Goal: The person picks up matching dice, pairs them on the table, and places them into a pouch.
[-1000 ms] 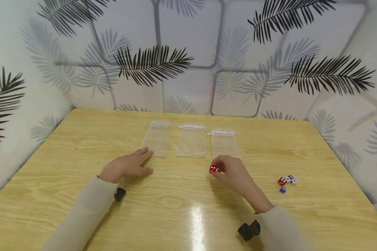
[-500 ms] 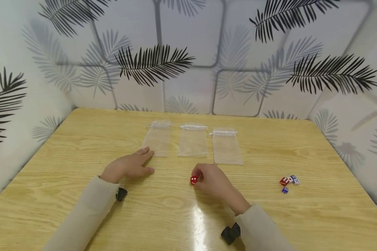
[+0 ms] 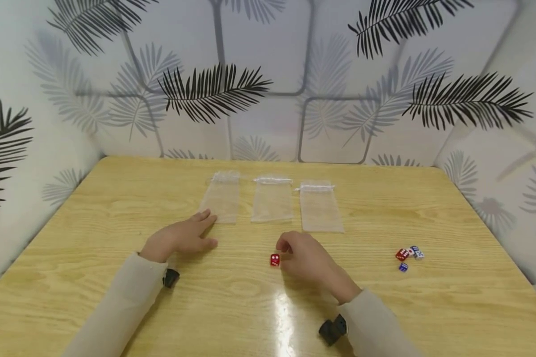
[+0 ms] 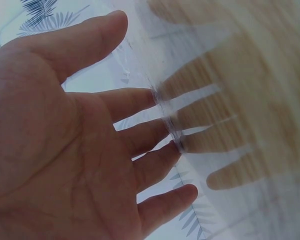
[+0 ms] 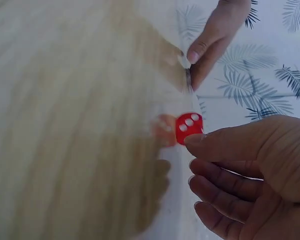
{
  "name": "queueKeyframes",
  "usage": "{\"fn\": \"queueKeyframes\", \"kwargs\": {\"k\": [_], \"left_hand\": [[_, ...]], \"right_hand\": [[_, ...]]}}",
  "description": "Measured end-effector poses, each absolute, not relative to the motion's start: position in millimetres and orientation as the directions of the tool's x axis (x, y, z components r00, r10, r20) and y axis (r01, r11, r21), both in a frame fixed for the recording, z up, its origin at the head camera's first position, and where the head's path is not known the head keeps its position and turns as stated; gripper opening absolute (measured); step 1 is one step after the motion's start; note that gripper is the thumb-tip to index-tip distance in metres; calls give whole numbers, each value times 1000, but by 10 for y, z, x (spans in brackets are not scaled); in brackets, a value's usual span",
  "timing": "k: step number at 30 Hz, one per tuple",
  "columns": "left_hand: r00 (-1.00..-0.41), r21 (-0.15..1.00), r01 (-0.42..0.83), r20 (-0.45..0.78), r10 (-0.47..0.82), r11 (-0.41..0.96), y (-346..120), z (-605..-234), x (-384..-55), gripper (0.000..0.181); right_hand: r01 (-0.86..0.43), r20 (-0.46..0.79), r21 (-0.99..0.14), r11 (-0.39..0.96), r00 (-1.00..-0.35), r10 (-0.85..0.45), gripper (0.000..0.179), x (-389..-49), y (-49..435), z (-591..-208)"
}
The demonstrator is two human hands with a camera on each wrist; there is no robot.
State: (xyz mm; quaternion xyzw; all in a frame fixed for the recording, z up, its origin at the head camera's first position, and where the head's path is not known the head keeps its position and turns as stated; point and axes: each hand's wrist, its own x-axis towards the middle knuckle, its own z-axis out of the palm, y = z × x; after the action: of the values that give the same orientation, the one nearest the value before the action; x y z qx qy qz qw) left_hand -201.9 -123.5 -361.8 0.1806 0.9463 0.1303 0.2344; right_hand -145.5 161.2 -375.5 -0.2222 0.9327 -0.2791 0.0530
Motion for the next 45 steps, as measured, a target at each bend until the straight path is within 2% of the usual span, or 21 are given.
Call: {"fn": "queueKeyframes", "kwargs": {"k": [6, 16, 28, 35, 45], "left_hand": [[-832, 320, 281, -389, 396, 905, -1236, -3631, -2022, 69], [-832, 326, 278, -389, 396, 904, -1251, -3617, -2014, 69], [-821, 338, 304, -382, 424, 891, -1247, -3642, -2016, 69], [-826, 337, 300, -377, 420, 893, -1238, -3642, -2015, 68], [-827, 352, 289, -378, 417, 890, -1234, -3645, -1996, 68]], "right_hand": [[-387, 78, -504, 772, -911, -406, 20, -1423, 1909, -3621], [-305, 135, -439, 845, -952, -273, 24, -1321, 2570, -3524], [-190, 126, -411, 892, -980, -151, 25, -1189, 3198, -3532], [-172, 162, -380, 909, -980, -117, 26, -1164, 3408, -3624], [-110, 81, -375, 921, -993, -86, 30, -1169, 3524, -3731]]}}
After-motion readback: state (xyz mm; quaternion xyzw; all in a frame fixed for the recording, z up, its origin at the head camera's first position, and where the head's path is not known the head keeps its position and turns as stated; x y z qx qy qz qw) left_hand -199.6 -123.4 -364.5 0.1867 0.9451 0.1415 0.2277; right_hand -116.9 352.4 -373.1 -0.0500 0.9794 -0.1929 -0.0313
